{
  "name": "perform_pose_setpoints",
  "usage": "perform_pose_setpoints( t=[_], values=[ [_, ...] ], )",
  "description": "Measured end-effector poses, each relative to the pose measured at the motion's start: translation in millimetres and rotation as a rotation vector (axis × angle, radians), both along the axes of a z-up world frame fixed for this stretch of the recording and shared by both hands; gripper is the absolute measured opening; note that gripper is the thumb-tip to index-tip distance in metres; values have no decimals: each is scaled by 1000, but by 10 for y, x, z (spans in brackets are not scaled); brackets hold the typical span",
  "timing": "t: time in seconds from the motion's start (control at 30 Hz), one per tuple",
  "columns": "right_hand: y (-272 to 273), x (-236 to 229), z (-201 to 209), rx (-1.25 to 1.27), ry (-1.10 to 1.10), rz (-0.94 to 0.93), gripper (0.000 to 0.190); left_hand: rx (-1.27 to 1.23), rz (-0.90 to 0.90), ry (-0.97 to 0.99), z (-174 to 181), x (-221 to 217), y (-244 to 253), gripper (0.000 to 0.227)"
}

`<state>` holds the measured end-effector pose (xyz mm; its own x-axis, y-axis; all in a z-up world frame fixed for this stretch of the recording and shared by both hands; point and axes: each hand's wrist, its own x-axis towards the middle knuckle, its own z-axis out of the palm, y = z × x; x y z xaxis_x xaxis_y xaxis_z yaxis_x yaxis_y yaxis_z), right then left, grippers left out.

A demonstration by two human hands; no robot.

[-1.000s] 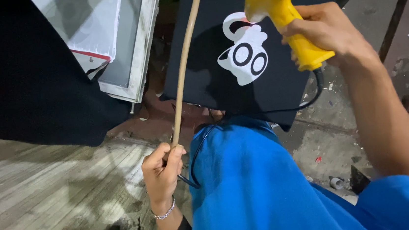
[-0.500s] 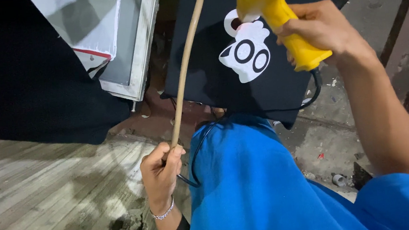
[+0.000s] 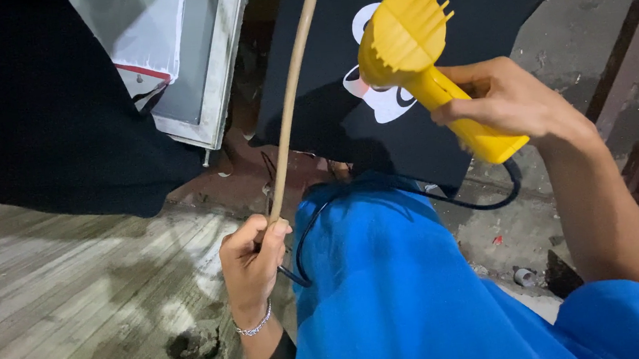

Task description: The person uses a yellow heat gun to dry a white graphic on a black t-shirt. Another person is seen in the background performing screen printing on a separate t-shirt.

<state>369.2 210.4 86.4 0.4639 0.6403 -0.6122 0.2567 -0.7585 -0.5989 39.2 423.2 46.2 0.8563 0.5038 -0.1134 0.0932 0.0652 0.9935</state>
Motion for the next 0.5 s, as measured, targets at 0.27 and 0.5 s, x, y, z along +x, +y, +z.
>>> perform_pose_setpoints(
  t=[0.27, 0.5],
  values=[
    [-44, -53, 2, -51, 48, 101, 70, 28, 18, 48, 54, 13, -41, 28],
    [35, -118, 114, -11, -4, 45, 70, 82, 36, 49, 64, -21, -53, 27]
  ],
)
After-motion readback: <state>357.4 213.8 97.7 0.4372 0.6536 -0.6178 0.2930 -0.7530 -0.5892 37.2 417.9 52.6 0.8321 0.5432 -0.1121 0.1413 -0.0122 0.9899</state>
